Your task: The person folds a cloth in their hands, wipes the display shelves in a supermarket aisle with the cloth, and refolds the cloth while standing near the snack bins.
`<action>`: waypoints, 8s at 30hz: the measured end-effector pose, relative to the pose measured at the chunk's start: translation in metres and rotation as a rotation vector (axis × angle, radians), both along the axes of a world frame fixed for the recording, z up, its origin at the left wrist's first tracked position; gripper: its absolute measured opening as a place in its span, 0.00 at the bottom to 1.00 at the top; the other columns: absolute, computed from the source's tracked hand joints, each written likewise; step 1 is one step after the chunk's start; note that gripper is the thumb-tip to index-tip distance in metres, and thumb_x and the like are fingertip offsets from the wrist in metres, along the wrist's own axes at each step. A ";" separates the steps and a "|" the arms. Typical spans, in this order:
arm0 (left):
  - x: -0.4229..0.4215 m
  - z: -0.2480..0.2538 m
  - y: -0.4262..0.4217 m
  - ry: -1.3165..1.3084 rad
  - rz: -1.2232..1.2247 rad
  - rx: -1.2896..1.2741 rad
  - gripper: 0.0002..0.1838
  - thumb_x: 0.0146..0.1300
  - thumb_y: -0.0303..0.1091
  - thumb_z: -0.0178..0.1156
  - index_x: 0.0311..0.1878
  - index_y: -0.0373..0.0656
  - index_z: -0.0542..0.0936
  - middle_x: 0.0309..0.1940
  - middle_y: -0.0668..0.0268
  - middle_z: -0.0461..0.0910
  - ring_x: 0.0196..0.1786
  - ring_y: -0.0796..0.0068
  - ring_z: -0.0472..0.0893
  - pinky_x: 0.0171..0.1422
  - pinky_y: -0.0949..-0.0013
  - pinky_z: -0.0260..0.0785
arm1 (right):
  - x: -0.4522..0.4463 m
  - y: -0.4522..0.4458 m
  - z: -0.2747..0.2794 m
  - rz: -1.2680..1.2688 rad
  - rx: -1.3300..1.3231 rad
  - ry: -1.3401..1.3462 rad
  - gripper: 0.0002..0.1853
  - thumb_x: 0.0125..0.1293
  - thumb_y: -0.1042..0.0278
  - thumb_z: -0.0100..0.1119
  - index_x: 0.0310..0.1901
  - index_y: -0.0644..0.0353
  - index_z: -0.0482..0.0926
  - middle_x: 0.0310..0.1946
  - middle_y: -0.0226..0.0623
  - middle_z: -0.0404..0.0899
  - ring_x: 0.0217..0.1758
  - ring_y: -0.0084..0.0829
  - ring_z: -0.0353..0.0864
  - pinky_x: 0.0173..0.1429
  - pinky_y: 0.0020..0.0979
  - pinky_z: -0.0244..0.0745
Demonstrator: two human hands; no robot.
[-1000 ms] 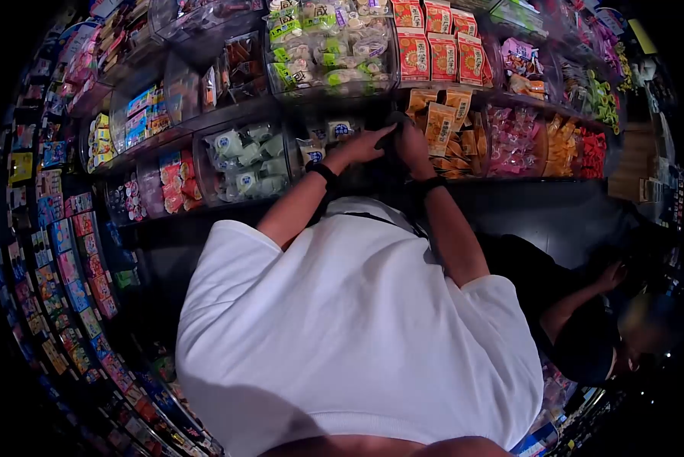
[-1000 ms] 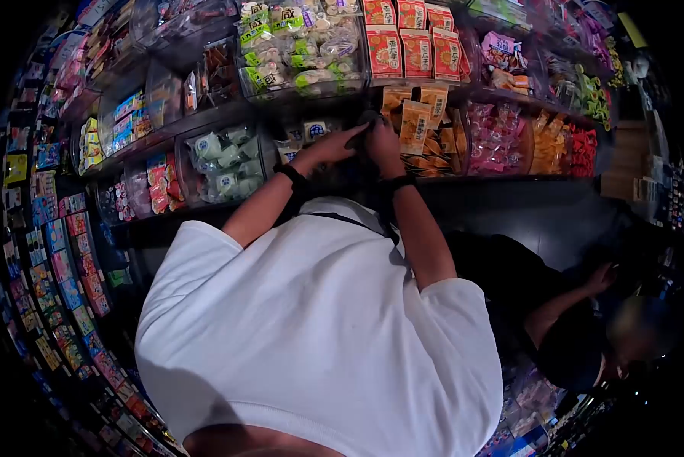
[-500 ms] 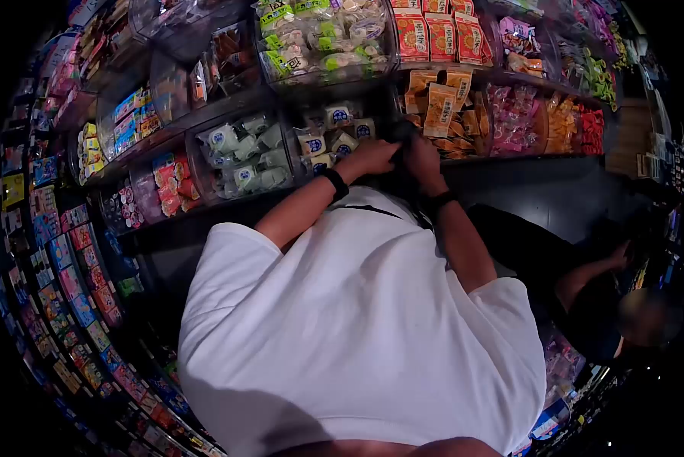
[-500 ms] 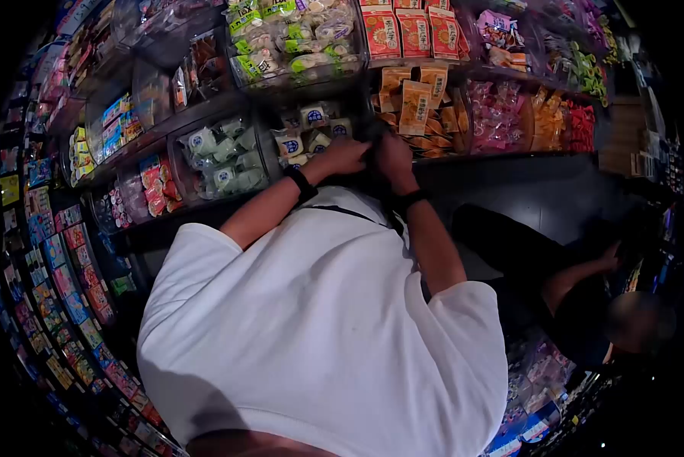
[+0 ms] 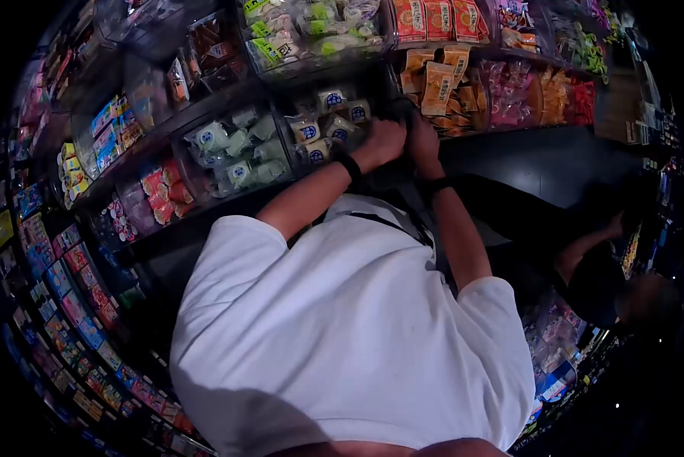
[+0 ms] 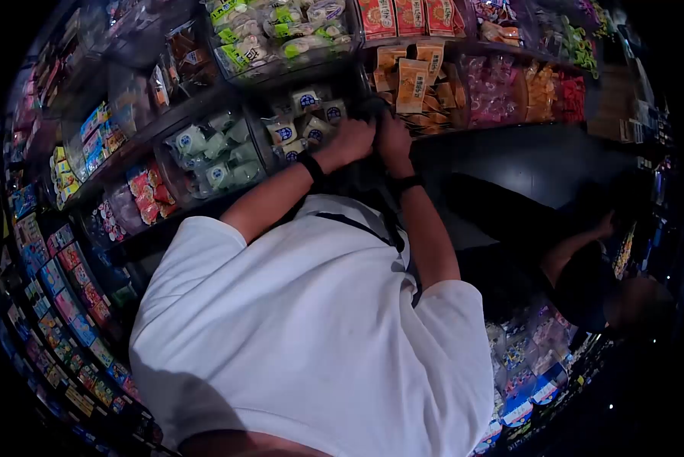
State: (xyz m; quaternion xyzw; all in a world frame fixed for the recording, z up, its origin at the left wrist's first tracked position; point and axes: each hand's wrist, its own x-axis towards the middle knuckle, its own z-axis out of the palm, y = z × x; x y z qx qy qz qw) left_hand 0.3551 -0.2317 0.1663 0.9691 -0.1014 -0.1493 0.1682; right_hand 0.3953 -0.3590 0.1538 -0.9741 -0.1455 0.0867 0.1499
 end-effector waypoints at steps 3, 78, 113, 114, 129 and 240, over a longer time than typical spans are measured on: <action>-0.023 -0.019 -0.015 0.006 -0.083 -0.020 0.31 0.57 0.38 0.60 0.64 0.34 0.71 0.38 0.56 0.84 0.40 0.57 0.84 0.43 0.53 0.73 | -0.028 -0.015 0.001 -0.054 0.020 0.095 0.19 0.68 0.53 0.56 0.53 0.56 0.74 0.44 0.53 0.81 0.45 0.59 0.80 0.45 0.54 0.75; -0.168 0.368 -0.122 -1.479 -0.388 -0.991 0.21 0.65 0.31 0.61 0.59 0.37 0.69 0.52 0.56 0.76 0.53 0.67 0.76 0.61 0.65 0.68 | -0.002 -0.095 -0.029 0.791 0.244 -0.250 0.23 0.63 0.64 0.57 0.61 0.50 0.75 0.33 0.40 0.79 0.27 0.43 0.82 0.30 0.42 0.77; -0.021 -0.014 -0.057 -0.065 0.527 -0.448 0.40 0.56 0.21 0.54 0.74 0.33 0.52 0.68 0.41 0.57 0.69 0.37 0.63 0.72 0.54 0.61 | 0.026 -0.057 -0.005 0.655 0.234 -0.060 0.23 0.55 0.69 0.61 0.55 0.55 0.72 0.38 0.45 0.76 0.37 0.49 0.82 0.37 0.47 0.77; -0.010 -0.008 -0.050 -0.075 0.517 -0.427 0.40 0.56 0.21 0.54 0.74 0.33 0.53 0.68 0.42 0.58 0.68 0.37 0.64 0.71 0.54 0.62 | 0.034 -0.050 -0.004 0.632 0.241 -0.081 0.23 0.56 0.71 0.60 0.55 0.55 0.72 0.38 0.45 0.77 0.37 0.48 0.83 0.37 0.47 0.77; 0.002 0.008 -0.038 -0.028 0.427 -0.461 0.44 0.57 0.20 0.52 0.76 0.30 0.44 0.73 0.38 0.53 0.72 0.37 0.60 0.75 0.53 0.59 | 0.045 -0.044 0.000 0.536 0.402 0.048 0.28 0.63 0.67 0.57 0.66 0.48 0.68 0.36 0.48 0.78 0.33 0.52 0.81 0.36 0.48 0.75; 0.074 0.308 -0.136 -1.526 0.427 -0.700 0.12 0.59 0.34 0.58 0.47 0.47 0.77 0.43 0.64 0.78 0.47 0.66 0.75 0.53 0.62 0.65 | 0.309 -0.163 0.104 0.462 0.588 -0.402 0.21 0.64 0.68 0.61 0.59 0.58 0.76 0.45 0.52 0.78 0.49 0.54 0.78 0.56 0.45 0.73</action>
